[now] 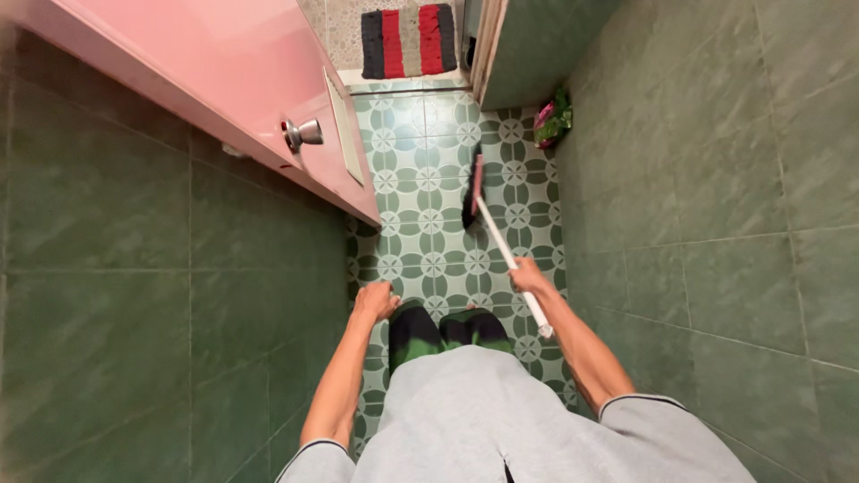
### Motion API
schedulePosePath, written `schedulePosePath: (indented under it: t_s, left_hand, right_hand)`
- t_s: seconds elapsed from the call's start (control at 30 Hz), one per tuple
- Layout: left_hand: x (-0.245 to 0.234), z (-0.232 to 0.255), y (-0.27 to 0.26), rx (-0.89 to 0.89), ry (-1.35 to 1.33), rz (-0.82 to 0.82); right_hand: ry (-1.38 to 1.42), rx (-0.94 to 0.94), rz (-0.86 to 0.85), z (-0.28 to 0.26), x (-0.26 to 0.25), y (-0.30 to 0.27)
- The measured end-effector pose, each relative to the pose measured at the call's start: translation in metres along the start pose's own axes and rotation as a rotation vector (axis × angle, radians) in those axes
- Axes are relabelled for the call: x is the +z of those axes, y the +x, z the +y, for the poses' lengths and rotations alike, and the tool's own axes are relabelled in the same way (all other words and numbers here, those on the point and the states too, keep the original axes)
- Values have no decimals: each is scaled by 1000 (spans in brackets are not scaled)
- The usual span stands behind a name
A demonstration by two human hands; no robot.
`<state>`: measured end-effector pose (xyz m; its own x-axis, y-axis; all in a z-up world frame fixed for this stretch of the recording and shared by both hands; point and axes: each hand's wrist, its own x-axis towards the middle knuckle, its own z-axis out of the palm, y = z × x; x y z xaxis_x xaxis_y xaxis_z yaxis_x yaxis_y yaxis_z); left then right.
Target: The person sweeps a tiled bathroom floor using a broom, moving a bucket and pushing the broom into corners and along the edges of a door.
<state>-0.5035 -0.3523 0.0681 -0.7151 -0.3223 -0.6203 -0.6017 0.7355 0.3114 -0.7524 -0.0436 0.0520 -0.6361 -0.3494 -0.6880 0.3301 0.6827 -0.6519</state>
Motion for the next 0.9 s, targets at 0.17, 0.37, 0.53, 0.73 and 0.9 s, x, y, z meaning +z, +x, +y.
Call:
schedulePosePath:
  t_s: [0.17, 0.37, 0.53, 0.73, 0.9]
  left_hand:
    - [-30, -10, 43, 205, 411, 168]
    - [-90, -32, 107, 303, 804, 327]
    - [-129, -55, 146, 281, 948, 396]
    - [-152, -77, 161, 212, 1212, 328]
    - [-151, -82, 147, 169, 1351, 128]
  right_hand:
    - [96, -16, -153, -30, 40, -14]
    - [166, 42, -316, -61, 111, -8]
    - [7, 153, -267, -67, 138, -2]
    - [35, 132, -180, -57, 103, 10]
    - [54, 108, -67, -70, 78, 3]
